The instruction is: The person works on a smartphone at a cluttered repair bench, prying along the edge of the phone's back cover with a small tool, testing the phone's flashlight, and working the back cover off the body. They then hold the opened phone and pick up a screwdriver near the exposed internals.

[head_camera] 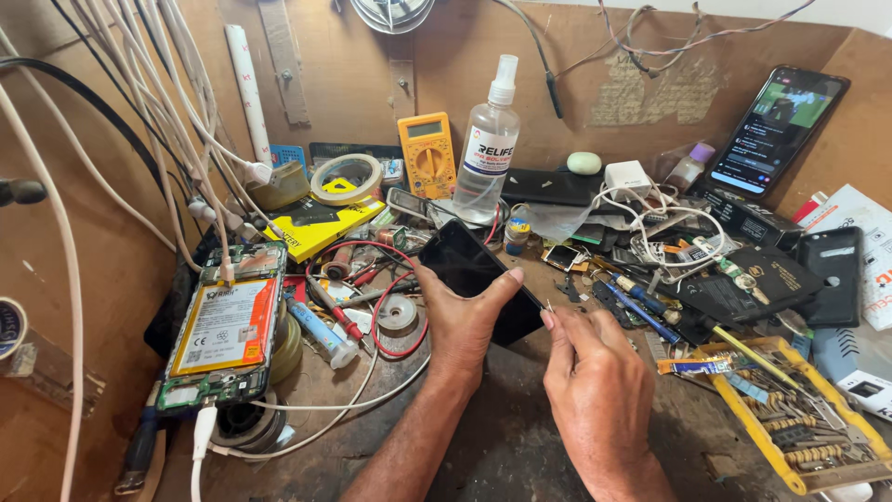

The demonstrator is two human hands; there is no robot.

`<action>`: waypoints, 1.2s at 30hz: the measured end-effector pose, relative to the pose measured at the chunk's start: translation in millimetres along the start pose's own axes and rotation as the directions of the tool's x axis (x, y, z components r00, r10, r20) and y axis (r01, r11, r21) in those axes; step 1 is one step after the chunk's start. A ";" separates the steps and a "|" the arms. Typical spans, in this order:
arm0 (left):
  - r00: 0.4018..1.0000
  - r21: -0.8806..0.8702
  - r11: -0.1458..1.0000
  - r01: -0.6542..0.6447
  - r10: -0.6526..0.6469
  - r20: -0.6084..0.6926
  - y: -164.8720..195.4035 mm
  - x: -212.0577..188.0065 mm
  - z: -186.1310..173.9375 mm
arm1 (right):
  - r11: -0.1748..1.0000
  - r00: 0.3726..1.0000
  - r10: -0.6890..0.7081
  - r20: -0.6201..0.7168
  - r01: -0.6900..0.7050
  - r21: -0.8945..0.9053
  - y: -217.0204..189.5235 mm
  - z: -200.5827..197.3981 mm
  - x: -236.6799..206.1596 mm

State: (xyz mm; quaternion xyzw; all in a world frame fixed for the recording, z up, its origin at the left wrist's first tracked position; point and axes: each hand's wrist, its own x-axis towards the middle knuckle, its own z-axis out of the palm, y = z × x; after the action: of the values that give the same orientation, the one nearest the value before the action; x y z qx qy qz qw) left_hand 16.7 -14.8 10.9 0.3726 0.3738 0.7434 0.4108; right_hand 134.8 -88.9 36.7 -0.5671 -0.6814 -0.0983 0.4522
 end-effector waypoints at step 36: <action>0.991 0.158 0.983 0.090 -0.073 -0.111 -16.0 10.1 -5.1 | 0.911 0.832 0.262 0.489 -0.381 0.160 47.4 8.1 54.4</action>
State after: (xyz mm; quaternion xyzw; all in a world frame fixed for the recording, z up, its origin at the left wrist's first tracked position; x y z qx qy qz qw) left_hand 13.8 -0.9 -2.6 0.3499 0.4691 0.7114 0.3890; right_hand 174.4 -30.5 53.7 -0.6195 -0.6692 0.2029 0.3567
